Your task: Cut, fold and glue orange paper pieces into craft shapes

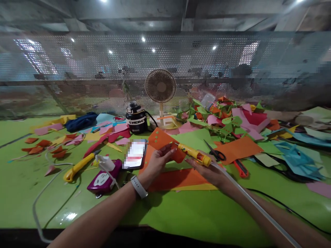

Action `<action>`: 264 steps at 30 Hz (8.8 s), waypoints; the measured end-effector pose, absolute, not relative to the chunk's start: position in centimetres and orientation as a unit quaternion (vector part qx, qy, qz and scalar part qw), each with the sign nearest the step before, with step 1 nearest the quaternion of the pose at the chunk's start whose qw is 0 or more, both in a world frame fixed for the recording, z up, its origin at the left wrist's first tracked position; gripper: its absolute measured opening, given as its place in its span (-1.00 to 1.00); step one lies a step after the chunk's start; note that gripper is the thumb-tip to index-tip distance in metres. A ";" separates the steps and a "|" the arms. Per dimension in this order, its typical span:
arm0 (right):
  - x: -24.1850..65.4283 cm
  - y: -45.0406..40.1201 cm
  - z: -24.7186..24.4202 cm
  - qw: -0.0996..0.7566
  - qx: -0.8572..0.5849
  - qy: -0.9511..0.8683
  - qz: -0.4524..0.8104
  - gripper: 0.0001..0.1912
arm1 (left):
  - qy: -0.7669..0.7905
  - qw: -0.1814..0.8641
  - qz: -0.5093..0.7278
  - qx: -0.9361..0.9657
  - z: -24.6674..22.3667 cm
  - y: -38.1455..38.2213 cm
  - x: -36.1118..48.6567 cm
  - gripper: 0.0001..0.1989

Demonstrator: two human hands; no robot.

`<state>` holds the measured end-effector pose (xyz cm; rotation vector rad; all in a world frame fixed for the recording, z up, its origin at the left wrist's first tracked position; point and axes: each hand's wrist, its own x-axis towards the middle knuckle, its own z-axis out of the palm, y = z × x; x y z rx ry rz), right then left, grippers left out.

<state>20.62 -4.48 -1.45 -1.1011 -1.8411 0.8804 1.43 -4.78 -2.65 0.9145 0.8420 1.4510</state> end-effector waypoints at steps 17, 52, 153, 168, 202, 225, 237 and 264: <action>20.9 -3.8 -2.4 0.390 -0.395 -0.726 0.406 -0.77 | 0.375 0.570 0.629 0.372 -3.2 -4.7 1.4 -0.57; 20.9 -4.3 -1.4 0.382 -0.387 -0.757 0.361 -0.66 | 0.396 0.545 0.632 0.384 -2.8 -4.9 1.3 -0.62; 18.5 -3.7 0.3 0.310 -0.321 -0.517 0.730 -0.42 | 0.477 0.531 0.634 0.297 -1.0 -3.8 -1.5 -0.74; 19.1 -3.2 1.0 0.411 -0.326 -0.540 0.658 -0.42 | 0.485 0.631 0.527 0.298 -0.9 -6.5 2.0 -0.76; 18.6 -1.9 -1.6 0.429 -0.400 -0.611 0.532 -0.82 | 0.464 0.623 0.488 0.399 -1.5 -6.8 2.2 -0.74; 18.9 -1.6 -1.3 0.443 -0.420 -0.612 0.504 -0.82 | 0.467 0.638 0.469 0.394 -1.1 -7.1 2.4 -0.53; 19.1 -1.9 -0.9 0.470 -0.436 -0.660 0.393 -0.79 | 0.405 0.645 0.509 0.401 -1.7 -6.7 2.2 -0.47; 19.3 -3.4 0.2 0.419 -0.420 -0.733 0.333 -0.91 | 0.442 0.477 0.520 0.554 -1.0 -6.7 1.9 -0.85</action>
